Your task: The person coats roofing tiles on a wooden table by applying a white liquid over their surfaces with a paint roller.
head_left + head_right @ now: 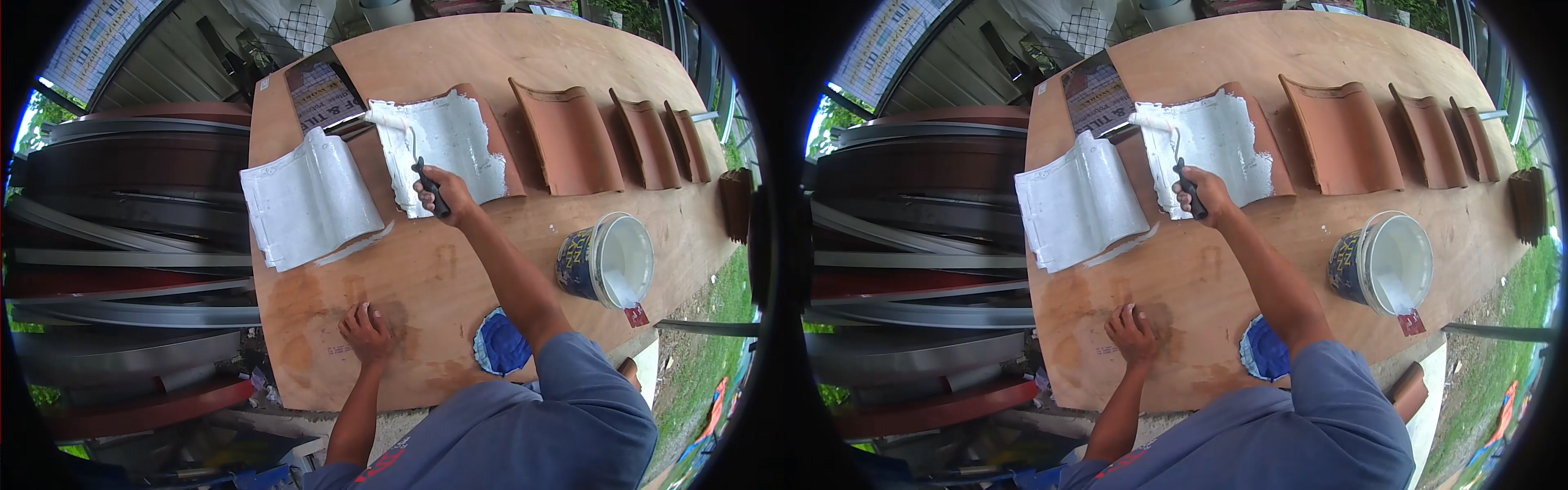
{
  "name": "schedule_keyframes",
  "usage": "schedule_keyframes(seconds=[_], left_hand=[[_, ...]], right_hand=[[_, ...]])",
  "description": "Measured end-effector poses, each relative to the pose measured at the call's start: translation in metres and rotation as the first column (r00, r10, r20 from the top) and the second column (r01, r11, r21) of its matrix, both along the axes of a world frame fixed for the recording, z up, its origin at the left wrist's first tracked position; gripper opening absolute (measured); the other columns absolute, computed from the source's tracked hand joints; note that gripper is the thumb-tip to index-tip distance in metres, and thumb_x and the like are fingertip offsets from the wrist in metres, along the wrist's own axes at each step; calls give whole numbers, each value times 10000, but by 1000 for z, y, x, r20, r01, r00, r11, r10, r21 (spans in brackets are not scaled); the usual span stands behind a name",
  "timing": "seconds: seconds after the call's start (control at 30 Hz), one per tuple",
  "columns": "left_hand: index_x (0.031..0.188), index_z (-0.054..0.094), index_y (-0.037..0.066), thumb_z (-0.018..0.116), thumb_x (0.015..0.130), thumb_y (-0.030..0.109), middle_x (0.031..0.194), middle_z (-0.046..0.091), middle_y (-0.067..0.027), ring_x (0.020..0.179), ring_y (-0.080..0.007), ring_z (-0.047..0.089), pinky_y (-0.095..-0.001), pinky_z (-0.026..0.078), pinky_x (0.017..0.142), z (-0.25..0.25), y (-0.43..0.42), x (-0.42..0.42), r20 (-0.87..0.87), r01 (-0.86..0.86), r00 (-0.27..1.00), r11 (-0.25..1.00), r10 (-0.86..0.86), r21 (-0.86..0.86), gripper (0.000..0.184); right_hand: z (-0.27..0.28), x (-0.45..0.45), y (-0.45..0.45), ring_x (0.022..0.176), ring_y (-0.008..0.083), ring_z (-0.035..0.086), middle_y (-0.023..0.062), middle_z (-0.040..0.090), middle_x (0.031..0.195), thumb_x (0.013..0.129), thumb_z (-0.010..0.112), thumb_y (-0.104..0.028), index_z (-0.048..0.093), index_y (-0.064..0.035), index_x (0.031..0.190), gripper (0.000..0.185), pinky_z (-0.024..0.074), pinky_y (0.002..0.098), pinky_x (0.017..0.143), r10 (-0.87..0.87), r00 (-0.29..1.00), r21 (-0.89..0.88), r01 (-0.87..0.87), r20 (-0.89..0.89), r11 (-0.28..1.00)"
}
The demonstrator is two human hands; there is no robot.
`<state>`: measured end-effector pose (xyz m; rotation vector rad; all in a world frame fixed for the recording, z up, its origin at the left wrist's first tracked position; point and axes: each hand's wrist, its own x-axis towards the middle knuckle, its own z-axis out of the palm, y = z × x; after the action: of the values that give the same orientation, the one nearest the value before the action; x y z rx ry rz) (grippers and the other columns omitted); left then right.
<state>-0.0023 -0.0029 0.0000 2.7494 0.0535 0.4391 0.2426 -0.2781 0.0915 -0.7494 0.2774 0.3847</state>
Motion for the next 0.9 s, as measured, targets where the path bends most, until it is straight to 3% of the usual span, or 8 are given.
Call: schedule_keyframes(seconds=[0.13, 0.23, 0.47, 0.7, 0.83, 0.9], left_hand=[[1270, 656, 2, 631, 986, 234, 1330, 569, -173, 1229, -402, 497, -540, 389, 1093, -2, 2, 1, 7, -4, 1000, 1000, 4, -1, 367], [1266, 656, 3, 631, 983, 229, 1329, 569, -172, 1230, -401, 495, -540, 388, 1093, -2, 1, 0, 6, -1, 1000, 1000, 1, -5, 363], [1263, 661, 30, 634, 981, 237, 1330, 572, -157, 1226, -393, 496, -534, 388, 1099, 1, 0, -1, 18, -7, 1000, 1000, 7, -11, 351], [1264, 665, 46, 635, 981, 243, 1341, 573, -147, 1231, -393, 501, -538, 386, 1104, -3, 3, -2, 2, -24, 1000, 999, 24, -26, 346], [1267, 675, 48, 624, 994, 241, 1344, 586, -146, 1219, -398, 519, -541, 392, 1094, -3, 4, -1, 20, -23, 1000, 999, 24, -30, 338], [1270, 684, 48, 619, 1003, 247, 1349, 592, -146, 1206, -404, 533, -543, 398, 1086, -5, 5, -3, 19, -25, 999, 999, 26, -25, 339]], right_hand=[[23, 28, -1, 599, 111, 522, 61, 595, 822, 1088, 499, -207, 548, -43, 1239, 228, 456, 277, 497, -156, 980, -247, 182, 122, 952], [13, 47, -9, 596, 148, 556, 90, 610, 815, 1068, 507, -185, 555, -1, 1306, 304, 493, 337, 505, -152, 981, -416, 188, 118, 890], [-14, -33, -5, 507, 146, 541, 79, 596, 743, 1092, 484, -187, 517, -33, 1439, 381, 485, 345, 440, -98, 992, -527, 128, 84, 840], [-8, -152, -13, 504, 112, 525, 47, 576, 768, 1112, 500, -236, 462, -67, 1523, 446, 478, 297, 435, -28, 999, -501, 9, -31, 865], [11, -186, -20, 504, 90, 511, 39, 571, 775, 1123, 499, -255, 428, -72, 1557, 476, 468, 276, 431, -39, 999, -532, 27, -11, 846], [18, -199, -24, 522, 79, 501, 25, 570, 797, 1129, 518, -291, 419, -121, 1575, 488, 456, 266, 440, -56, 997, -588, 77, 53, 805]])
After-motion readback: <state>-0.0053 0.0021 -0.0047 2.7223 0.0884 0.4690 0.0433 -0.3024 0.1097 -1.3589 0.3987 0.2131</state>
